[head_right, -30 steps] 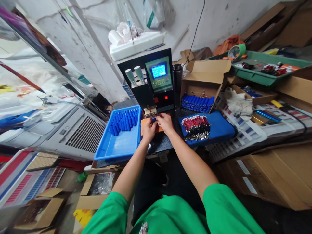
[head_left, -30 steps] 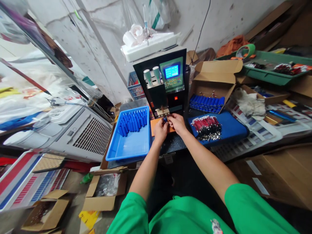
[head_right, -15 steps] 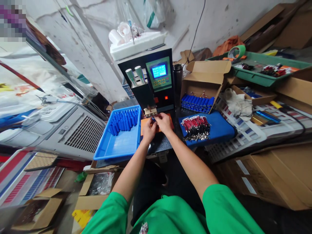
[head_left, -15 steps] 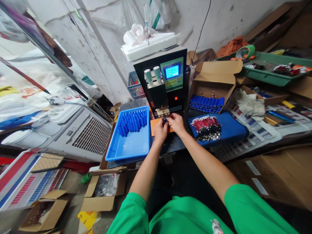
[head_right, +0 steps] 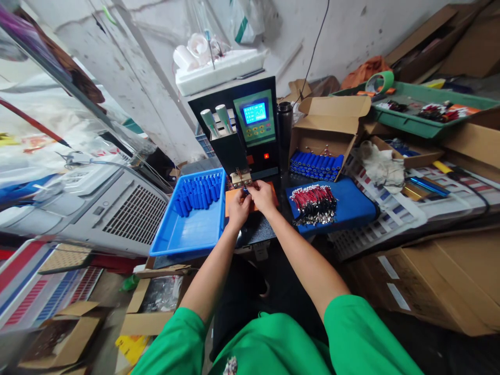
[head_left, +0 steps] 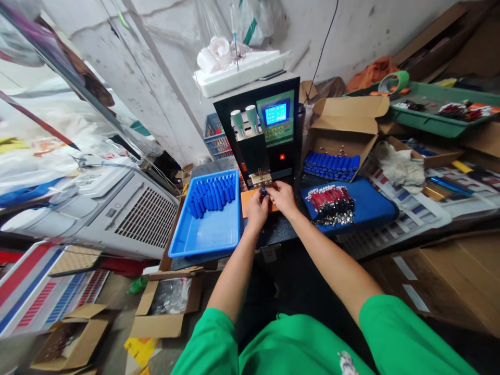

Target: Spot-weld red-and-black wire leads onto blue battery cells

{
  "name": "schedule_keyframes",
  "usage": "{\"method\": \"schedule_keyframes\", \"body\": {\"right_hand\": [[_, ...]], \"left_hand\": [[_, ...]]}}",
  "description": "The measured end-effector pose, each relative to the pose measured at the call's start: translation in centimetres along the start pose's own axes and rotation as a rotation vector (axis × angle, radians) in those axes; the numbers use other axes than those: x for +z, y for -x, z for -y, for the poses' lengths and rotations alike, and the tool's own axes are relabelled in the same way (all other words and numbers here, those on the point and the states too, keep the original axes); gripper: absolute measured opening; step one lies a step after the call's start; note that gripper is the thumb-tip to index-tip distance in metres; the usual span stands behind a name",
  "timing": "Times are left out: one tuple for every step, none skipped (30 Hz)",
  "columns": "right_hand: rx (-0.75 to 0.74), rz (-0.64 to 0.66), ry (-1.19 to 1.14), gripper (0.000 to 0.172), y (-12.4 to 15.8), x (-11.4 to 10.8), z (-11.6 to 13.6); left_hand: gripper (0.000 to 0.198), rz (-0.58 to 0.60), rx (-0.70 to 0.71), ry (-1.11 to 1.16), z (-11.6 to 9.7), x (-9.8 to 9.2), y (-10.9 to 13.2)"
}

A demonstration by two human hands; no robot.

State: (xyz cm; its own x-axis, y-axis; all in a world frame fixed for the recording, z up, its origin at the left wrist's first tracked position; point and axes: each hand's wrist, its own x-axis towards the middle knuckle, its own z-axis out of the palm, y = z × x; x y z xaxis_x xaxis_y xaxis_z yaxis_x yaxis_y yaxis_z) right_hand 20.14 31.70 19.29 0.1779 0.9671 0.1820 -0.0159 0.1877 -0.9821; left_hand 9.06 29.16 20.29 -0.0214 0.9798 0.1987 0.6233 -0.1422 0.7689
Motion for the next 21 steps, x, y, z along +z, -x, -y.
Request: {"method": "schedule_keyframes", "body": {"right_hand": [[0.003, -0.014, -0.005, 0.028, 0.0, 0.0, 0.0], [0.006, -0.025, -0.012, 0.027, 0.0, 0.0, 0.0], [0.007, -0.032, -0.021, 0.027, 0.0, 0.0, 0.1], [0.008, -0.033, -0.027, 0.026, 0.0, 0.1, 0.1], [0.008, -0.032, -0.033, 0.026, 0.0, 0.1, 0.2], [0.008, -0.031, -0.039, 0.025, 0.1, 0.1, 0.2], [0.009, -0.030, -0.045, 0.025, 0.1, 0.1, 0.3], [0.011, -0.028, -0.054, 0.025, 0.1, 0.1, 0.4], [0.014, -0.024, -0.065, 0.025, 0.2, 0.0, 0.5], [0.019, -0.022, -0.078, 0.025, 0.2, 0.0, 0.6], [0.025, -0.018, -0.091, 0.025, 0.3, 0.0, 0.7], [0.031, -0.014, -0.102, 0.025, 0.4, 0.0, 0.8], [0.037, -0.008, -0.107, 0.025, 0.4, -0.1, 0.8], [0.043, -0.003, -0.106, 0.025, 0.5, -0.1, 0.9], [0.049, 0.003, -0.102, 0.026, 0.5, -0.1, 0.9], [0.056, 0.007, -0.099, 0.027, 0.6, -0.2, 1.0], [0.064, 0.011, -0.099, 0.028, 0.6, -0.2, 1.0], [0.072, 0.012, -0.103, 0.029, 0.7, -0.2, 1.0], [0.080, 0.013, -0.111, 0.029, 0.7, -0.3, 1.0], [0.089, 0.016, -0.119, 0.029, 0.8, -0.4, 1.0], [0.098, 0.021, -0.125, 0.029, 0.9, -0.4, 1.0]], "left_hand": [[0.027, 0.000, -0.003, -0.009, 0.0, 0.0, 0.0], [0.027, 0.000, -0.003, -0.013, -0.1, 0.0, 0.0], [0.027, -0.002, 0.000, -0.012, -0.1, 0.0, 0.0], [0.027, -0.004, 0.004, -0.009, -0.1, -0.1, 0.1], [0.027, -0.006, 0.007, -0.004, -0.1, 0.0, 0.1], [0.027, -0.008, 0.011, 0.002, -0.1, 0.0, 0.1], [0.026, -0.010, 0.017, 0.010, -0.1, 0.0, 0.1], [0.026, -0.011, 0.024, 0.018, -0.1, 0.0, 0.1], [0.026, -0.013, 0.030, 0.021, -0.1, 0.0, 0.1], [0.026, -0.015, 0.034, 0.021, -0.2, 0.0, 0.1], [0.026, -0.015, 0.033, 0.019, -0.2, 0.0, 0.1], [0.026, -0.014, 0.029, 0.017, -0.2, 0.0, 0.1], [0.026, -0.010, 0.023, 0.015, -0.2, 0.0, 0.2], [0.026, -0.005, 0.017, 0.015, -0.2, 0.0, 0.2], [0.026, -0.003, 0.014, 0.016, -0.2, 0.0, 0.2], [0.026, -0.003, 0.015, 0.017, -0.2, 0.0, 0.2], [0.026, -0.006, 0.018, 0.016, -0.1, 0.0, 0.2], [0.026, -0.011, 0.023, 0.013, -0.1, 0.0, 0.2], [0.026, -0.017, 0.027, 0.014, -0.1, 0.0, 0.2], [0.026, -0.021, 0.032, 0.021, -0.2, 0.0, 0.2], [0.026, -0.020, 0.036, 0.033, -0.2, 0.0, 0.2]]}}
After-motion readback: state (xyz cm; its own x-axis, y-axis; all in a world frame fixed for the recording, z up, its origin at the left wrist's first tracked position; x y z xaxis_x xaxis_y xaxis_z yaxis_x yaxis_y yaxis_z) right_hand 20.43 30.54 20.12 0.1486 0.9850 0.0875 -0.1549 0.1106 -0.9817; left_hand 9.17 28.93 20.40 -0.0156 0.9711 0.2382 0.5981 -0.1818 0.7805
